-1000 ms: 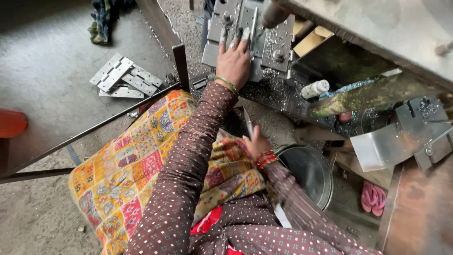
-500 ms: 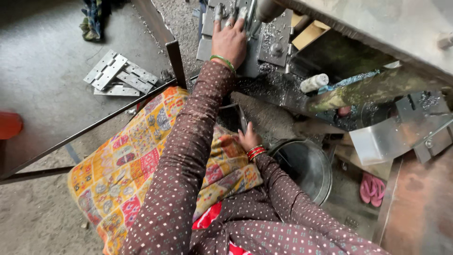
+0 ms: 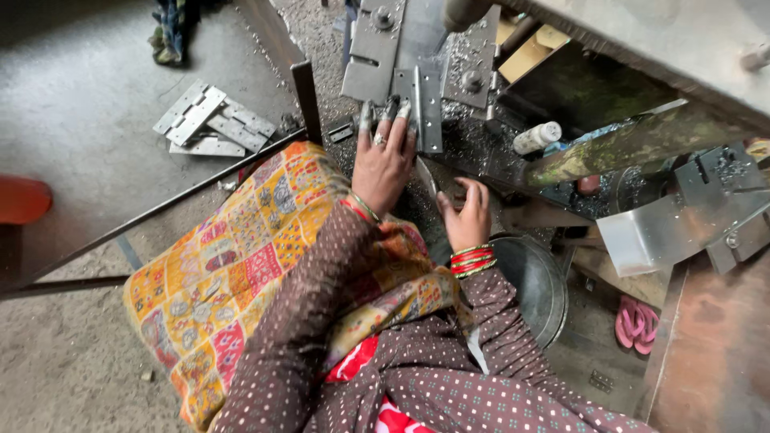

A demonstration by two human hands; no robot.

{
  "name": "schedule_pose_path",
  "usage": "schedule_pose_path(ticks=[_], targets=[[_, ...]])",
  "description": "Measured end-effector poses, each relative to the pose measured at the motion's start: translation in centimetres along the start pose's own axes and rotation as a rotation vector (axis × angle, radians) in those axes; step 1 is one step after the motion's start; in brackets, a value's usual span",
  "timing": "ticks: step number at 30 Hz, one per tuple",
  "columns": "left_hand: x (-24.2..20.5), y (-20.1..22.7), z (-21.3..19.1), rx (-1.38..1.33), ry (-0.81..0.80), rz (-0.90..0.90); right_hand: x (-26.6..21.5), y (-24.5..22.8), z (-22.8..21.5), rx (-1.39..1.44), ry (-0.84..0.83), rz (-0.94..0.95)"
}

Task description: The person operates a manual metal punching machine to process metal hinges. They pick up a hinge, place it under the punch, pull a lever to activate the machine, and then move the processed hinge to a pile on the table. This cycle is repeated continuously.

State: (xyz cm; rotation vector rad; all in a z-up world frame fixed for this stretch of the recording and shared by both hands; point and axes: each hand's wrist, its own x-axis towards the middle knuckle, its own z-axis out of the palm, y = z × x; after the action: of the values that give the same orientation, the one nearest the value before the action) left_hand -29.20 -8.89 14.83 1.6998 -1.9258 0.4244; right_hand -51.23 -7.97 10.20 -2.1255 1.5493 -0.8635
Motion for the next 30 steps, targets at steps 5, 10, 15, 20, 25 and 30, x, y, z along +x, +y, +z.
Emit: schedule_pose_path(ticks=[5,10,15,20,25,30], targets=[[1.1,-1.7,-1.2,-0.179,0.079,0.115,-0.1,0.8,0.2,-0.036,0.078,-0.057],[3.6,-1.3,-2.2,-0.414,0.231,-0.097,0.1,1.8,0.9,0.07,-0.05,0.074],[7.3,-1.3,2.5,0.051,0.09,0.018,-0.3,1.6,1.0,-0.043,-0.031,0.049],[6.6,-2.9,4.7,-0.077,-0.159,-0.203,-0.2,1.3,0.4,0.044,-0.051,0.077],[3.4,-2.6,1.1,0.139,-0.177,-0.257,0.0,1.0,0.4,0.0,-0.081,0.075],[3.4,0.0,1.5,-0.009,-0.245,-0.163,0.0,1.0,0.4,-0.085,-0.064,-0.058]])
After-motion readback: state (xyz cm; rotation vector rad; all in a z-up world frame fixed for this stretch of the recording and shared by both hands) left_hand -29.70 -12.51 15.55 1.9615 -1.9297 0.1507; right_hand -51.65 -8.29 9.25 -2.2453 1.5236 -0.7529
